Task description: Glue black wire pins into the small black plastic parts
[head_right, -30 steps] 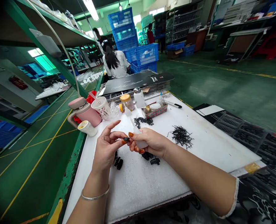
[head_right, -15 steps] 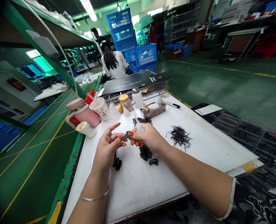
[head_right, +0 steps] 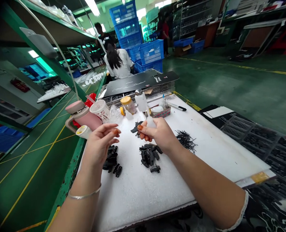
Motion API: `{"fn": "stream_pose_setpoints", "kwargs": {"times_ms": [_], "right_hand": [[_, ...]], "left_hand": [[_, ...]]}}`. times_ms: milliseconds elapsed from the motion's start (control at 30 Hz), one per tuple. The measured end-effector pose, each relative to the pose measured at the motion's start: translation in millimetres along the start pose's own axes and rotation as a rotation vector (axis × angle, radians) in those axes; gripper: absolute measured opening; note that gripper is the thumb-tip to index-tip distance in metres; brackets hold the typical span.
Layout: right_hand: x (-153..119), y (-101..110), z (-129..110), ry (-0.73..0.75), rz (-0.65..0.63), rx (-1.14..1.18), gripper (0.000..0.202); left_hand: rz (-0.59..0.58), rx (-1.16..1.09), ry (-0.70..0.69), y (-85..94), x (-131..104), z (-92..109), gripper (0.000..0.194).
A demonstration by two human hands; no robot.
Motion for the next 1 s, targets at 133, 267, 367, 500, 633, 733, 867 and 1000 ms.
{"fn": "stream_pose_setpoints", "kwargs": {"times_ms": [133,267,367,500,633,733,867,1000], "right_hand": [[1,2,0,-0.003,-0.017,-0.018,0.024],[4,1,4,-0.006,-0.024,-0.034,0.027],[5,1,7,-0.010,-0.033,-0.041,0.028],[5,-2,10,-0.026,-0.049,-0.065,0.030],[3,-6,9,-0.065,-0.045,-0.089,0.030],[1,-9,8,-0.078,-0.092,-0.103,0.031],[-1,-15,7,-0.054,-0.178,-0.136,0.030],[-3,-21,8,-0.031,-0.245,-0.175,0.028]], "left_hand": [[-0.170,0.678,0.068,-8.8,30,-11,0.012],[-0.202,1.032,0.102,-20.3,46,-28,0.014],[-0.192,1.038,0.117,-27.4,50,-36,0.011],[-0.178,0.998,0.124,-29.1,49,-40,0.011],[-0.200,0.875,0.127,-21.0,46,-37,0.012],[-0.233,0.684,0.148,-10.8,36,-29,0.016],[-0.158,-0.034,0.217,2.7,15,-20,0.019],[-0.079,-0.395,0.245,7.3,-4,-16,0.025]]}}
Point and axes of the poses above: each hand's wrist, its own x-axis towards the middle knuckle, its own y-axis out of the back of the hand, z = x × y, the point moved 1 cm from there along x, towards the middle knuckle, and after that the axes turned 10 degrees about -z, right-handed, at the moved point
